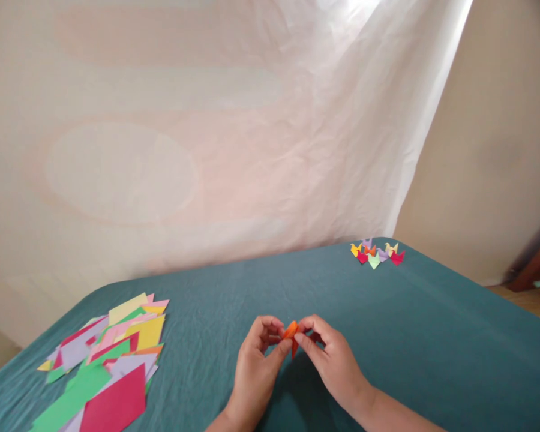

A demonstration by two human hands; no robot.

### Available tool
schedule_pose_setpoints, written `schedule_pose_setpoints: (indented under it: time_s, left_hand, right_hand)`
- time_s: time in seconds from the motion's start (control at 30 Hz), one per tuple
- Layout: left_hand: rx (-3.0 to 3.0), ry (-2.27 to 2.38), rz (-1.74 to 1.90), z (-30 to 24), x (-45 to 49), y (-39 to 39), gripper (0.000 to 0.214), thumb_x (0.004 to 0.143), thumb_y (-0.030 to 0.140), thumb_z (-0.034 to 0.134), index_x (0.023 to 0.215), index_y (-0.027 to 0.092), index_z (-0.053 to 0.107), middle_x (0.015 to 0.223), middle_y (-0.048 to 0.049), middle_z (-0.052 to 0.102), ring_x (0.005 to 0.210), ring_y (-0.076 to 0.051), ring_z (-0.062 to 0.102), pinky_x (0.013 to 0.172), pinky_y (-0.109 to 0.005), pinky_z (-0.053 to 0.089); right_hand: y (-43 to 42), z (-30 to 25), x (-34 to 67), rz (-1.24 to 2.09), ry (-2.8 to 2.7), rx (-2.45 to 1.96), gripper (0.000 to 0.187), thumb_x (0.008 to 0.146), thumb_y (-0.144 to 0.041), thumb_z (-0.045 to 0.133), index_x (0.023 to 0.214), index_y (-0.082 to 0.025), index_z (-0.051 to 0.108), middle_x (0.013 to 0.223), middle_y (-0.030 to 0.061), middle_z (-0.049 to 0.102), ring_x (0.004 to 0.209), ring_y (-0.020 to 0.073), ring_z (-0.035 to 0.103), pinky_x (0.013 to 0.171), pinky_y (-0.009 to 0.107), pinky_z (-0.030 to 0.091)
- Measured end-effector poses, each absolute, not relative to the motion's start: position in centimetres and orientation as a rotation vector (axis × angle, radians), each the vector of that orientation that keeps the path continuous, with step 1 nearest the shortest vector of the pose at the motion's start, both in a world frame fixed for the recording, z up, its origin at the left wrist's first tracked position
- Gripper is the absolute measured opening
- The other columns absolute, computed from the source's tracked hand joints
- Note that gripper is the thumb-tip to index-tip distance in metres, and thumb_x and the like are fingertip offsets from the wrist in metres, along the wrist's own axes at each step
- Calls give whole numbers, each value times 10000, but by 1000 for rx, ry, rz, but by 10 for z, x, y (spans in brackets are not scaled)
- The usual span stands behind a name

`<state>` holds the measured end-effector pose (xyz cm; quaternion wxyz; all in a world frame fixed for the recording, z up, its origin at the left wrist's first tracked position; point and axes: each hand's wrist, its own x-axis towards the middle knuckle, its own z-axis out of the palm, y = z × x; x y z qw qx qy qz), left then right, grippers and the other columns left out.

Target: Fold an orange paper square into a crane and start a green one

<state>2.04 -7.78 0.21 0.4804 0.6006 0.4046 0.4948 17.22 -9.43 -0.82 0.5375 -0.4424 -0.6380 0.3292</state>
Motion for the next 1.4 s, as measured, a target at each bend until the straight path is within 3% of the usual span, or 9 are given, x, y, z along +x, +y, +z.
schedule_pose_setpoints:
  time_s: [0.1, 0.3, 0.6, 0.83, 1.2, 1.4]
  left_hand:
    - [1414, 943, 1103, -1, 20, -75, 254, 776, 263, 642, 1007, 179, 578, 905, -52, 633, 815, -166, 588, 742, -265, 458]
    - [1328, 959, 967, -2, 19, -71, 218, 767, 353, 652, 766, 135, 654, 694, -23, 634, 656, -127, 552, 656, -220, 421]
    - [1279, 961, 977, -2, 18, -71, 251, 761, 382, 659, 752, 132, 644, 629, -6, 596, 592, -102, 507, 593, -193, 398]
    - [1216, 913, 960, 0, 18, -70, 322, 787, 446, 607, 826, 128, 632, 684, -35, 604, 611, -128, 547, 598, -229, 450]
    - [1313, 1010, 978, -2, 20, -70, 300, 824, 421, 556, 729, 144, 621, 583, -5, 619, 530, -117, 558, 558, -215, 450]
    - [1144, 944, 953, -5, 21, -69, 314, 811, 436, 563, 696, 145, 573, 545, -11, 626, 471, -118, 568, 528, -228, 458]
  right_hand:
    - [-94, -8, 172, 788, -1495, -1059, 106, 893, -265, 519, 860, -195, 591, 811, 11, 639, 738, 153, 605, 686, 251, 444]
    - [-94, -8, 173, 828, -1452, -1102, 160, 893, -328, 515, 867, -190, 592, 812, 16, 636, 738, 157, 600, 672, 250, 448]
    - [-90, -13, 176, 997, -1390, -1096, 205, 868, -374, 542, 903, -184, 613, 848, 34, 654, 784, 179, 604, 689, 264, 457]
    - [-88, -12, 175, 1053, -1353, -1059, 187, 872, -349, 533, 892, -177, 605, 781, 19, 632, 691, 153, 572, 623, 246, 442]
    - [-89, -14, 174, 1046, -1352, -1063, 169, 873, -328, 533, 900, -175, 600, 812, 23, 632, 727, 155, 577, 664, 255, 450]
    - [-87, -17, 175, 965, -1355, -1085, 252, 879, -327, 508, 1095, -203, 549, 770, 5, 610, 672, 156, 580, 636, 264, 465]
